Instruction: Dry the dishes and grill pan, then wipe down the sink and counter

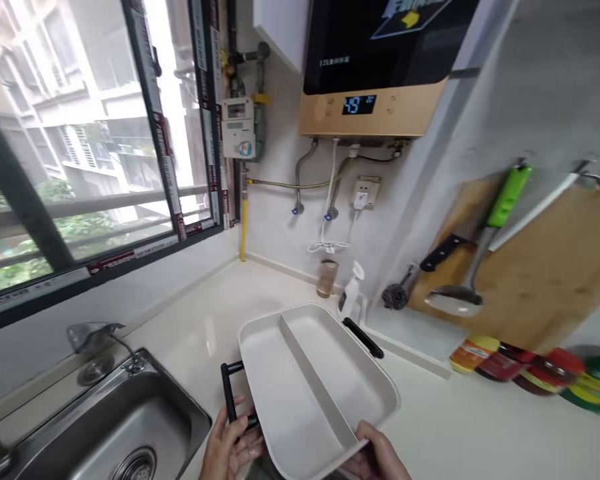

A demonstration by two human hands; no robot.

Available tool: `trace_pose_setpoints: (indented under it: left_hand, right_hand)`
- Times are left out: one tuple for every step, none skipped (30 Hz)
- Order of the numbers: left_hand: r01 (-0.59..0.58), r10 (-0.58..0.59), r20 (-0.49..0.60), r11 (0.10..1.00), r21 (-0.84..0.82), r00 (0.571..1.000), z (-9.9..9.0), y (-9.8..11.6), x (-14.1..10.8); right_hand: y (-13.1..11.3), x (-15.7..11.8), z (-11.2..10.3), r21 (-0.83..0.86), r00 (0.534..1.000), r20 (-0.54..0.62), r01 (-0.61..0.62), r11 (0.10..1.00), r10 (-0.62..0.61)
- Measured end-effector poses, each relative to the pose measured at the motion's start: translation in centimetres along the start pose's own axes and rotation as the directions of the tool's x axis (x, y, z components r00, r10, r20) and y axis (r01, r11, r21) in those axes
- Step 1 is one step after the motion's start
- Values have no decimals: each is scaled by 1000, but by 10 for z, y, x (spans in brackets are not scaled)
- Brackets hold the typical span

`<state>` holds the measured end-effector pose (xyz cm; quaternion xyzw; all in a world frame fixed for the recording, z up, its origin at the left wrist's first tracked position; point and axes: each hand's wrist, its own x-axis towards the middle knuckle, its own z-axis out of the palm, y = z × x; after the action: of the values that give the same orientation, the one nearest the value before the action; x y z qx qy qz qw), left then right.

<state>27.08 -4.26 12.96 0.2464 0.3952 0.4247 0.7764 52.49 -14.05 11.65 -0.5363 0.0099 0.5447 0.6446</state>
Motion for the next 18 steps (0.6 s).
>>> trace_pose_setpoints:
  left_hand:
    - [-26,26,-9,1000,-17,1000,-5,8,6]
    - [-53,53,-15,998,-31,998,-10,15,13]
    - [-85,84,-20,995,-42,996,-16,22,21]
    - [-117,116,-24,992,-50,993,-21,28,30]
    - [-149,147,-30,987,-60,989,-27,33,40]
    - [-175,173,-36,982,-72,984,-33,37,50]
    - [-193,190,-41,977,-85,981,-38,41,60]
    - [-207,203,-49,974,-96,978,-43,45,69]
    - [-219,213,-60,970,-104,975,-47,48,78]
    - [-228,221,-72,968,-105,973,-50,51,86]
    - [-236,227,-92,967,-101,970,-52,55,94]
    - [-240,229,-114,966,-93,967,-52,58,102]
    - [-242,230,-137,967,-84,964,-52,60,110]
    - [-241,227,-160,967,-78,961,-52,63,119]
    - [-238,221,-182,969,-73,958,-51,66,128]
    - [-234,217,-204,970,-66,955,-51,69,137]
    - [-231,213,-225,971,-57,951,-50,72,147]
    - [-226,208,-243,973,-49,948,-49,75,158]
  right_hand:
    - [-2,12,19,-7,999,23,-26,1000,26]
    - [-4,23,37,-22,998,46,-44,999,45]
    - [-6,33,54,-40,996,72,-58,998,61]
    - [-7,44,70,-57,992,101,-73,996,78]
    - [-8,55,84,-74,987,131,-89,993,98]
    - [-9,66,98,-92,981,156,-105,990,119]
    - [-9,77,109,-108,976,172,-118,987,135]
    - [-8,89,120,-124,973,177,-129,984,150]
    - [-7,102,130,-140,971,175,-140,980,163]
    - [-7,115,138,-159,969,172,-152,976,179]
    - [-5,129,145,-176,966,171,-165,970,195]
    - [-4,143,152,-191,963,172,-175,966,208]
    - [-3,157,159,-202,960,176,-180,963,216]
    - [-2,171,165,-209,959,179,-183,961,221]
    - [-1,185,171,-214,958,180,-183,959,223]
    - [-1,198,177,-219,958,180,-181,959,222]
    - [0,210,183,-222,959,180,-178,959,220]
    - [-1,222,189,-226,959,181,-175,958,218]
